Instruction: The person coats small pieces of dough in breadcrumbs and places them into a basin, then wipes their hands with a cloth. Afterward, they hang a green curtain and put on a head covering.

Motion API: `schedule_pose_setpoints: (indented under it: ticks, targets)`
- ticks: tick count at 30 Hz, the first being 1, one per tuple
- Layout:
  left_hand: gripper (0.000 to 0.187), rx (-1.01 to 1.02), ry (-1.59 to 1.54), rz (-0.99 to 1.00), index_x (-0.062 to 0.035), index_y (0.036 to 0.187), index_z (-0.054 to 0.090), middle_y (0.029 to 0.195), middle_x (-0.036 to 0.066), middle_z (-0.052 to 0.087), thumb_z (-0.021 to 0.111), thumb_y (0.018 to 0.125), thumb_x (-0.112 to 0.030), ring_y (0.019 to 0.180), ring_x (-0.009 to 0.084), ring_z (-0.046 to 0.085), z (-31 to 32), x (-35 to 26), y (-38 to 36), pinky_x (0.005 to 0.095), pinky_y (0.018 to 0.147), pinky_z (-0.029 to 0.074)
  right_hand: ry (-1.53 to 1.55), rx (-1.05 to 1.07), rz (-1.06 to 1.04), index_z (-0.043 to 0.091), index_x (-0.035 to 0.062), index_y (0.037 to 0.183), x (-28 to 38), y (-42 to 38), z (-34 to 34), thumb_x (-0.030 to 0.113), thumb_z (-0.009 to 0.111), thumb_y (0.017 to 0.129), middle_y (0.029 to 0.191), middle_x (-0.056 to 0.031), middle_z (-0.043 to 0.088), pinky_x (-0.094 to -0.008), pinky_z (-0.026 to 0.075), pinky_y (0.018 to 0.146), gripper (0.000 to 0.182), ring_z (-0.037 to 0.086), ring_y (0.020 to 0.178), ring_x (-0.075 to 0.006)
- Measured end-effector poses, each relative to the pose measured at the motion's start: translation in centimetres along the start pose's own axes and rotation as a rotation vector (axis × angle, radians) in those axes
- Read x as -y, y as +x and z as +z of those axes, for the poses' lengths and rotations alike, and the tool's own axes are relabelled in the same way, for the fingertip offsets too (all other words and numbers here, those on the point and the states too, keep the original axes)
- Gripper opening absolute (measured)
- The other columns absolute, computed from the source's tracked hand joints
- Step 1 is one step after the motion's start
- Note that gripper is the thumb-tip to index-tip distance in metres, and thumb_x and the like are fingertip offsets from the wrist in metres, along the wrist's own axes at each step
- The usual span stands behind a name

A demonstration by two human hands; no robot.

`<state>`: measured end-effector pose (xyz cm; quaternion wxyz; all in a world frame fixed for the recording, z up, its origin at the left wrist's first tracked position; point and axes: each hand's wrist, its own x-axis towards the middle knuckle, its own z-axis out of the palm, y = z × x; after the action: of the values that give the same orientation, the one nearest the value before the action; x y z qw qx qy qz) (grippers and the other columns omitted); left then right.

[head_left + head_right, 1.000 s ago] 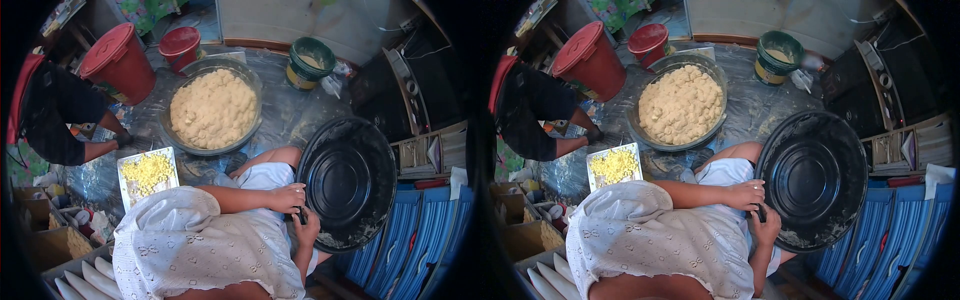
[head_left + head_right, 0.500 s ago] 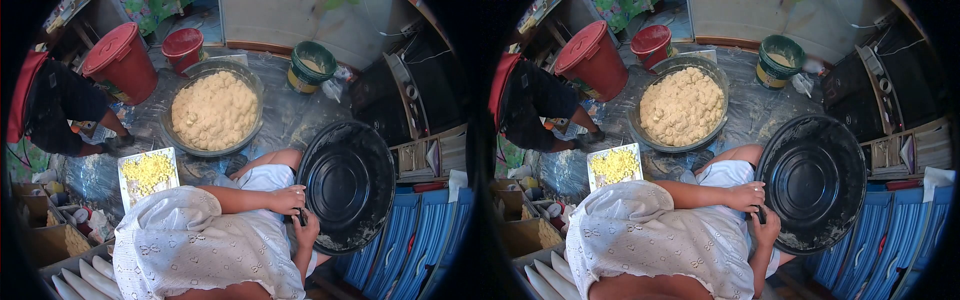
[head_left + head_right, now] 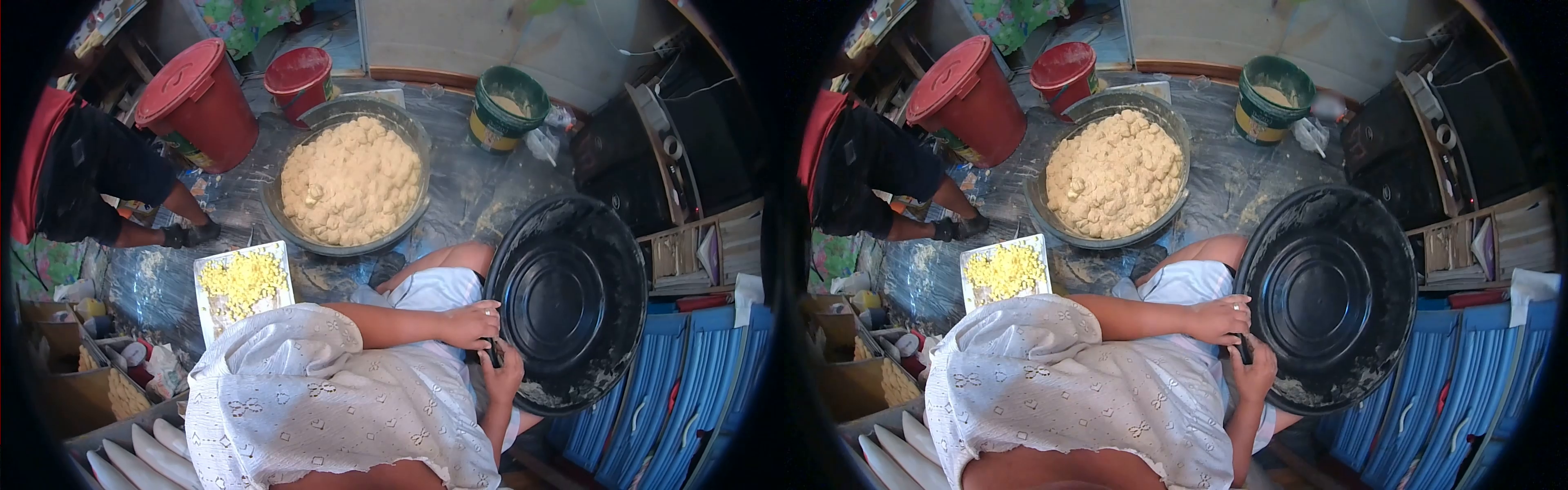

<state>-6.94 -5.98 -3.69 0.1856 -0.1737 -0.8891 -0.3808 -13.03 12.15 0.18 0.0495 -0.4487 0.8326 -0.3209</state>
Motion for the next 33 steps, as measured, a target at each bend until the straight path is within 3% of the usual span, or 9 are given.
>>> schedule_pose_setpoints:
  ticks: [20,33]
  targets:
    - [0.022,-0.001,-0.008,-0.007,-0.0063,0.088,0.061,0.094,0.006,0.059,0.065,0.073,-0.022,0.101,0.0241,0.052,0.17,0.13,-0.18,0.0478,0.106,0.026,-0.051,-0.030,-0.034,0.062,0.0059,0.097,-0.03,-0.01,0.14,0.029,0.074,0.069,0.086,-0.0113,0.062,-0.0389,0.045,0.071,0.038,0.059,0.079,-0.0296]
    - [0.021,0.023,-0.020,-0.034,-0.0084,0.089,0.061,0.092,0.004,0.058,0.064,0.073,-0.022,0.101,0.0224,0.051,0.01,-0.34,-0.04,0.0469,0.106,0.025,-0.101,-0.048,-0.114,0.062,0.0040,0.088,-0.39,-0.50,0.05,0.028,0.074,0.069,0.084,-0.0121,0.062,-0.0390,0.043,0.068,0.033,0.058,0.077,-0.0294]
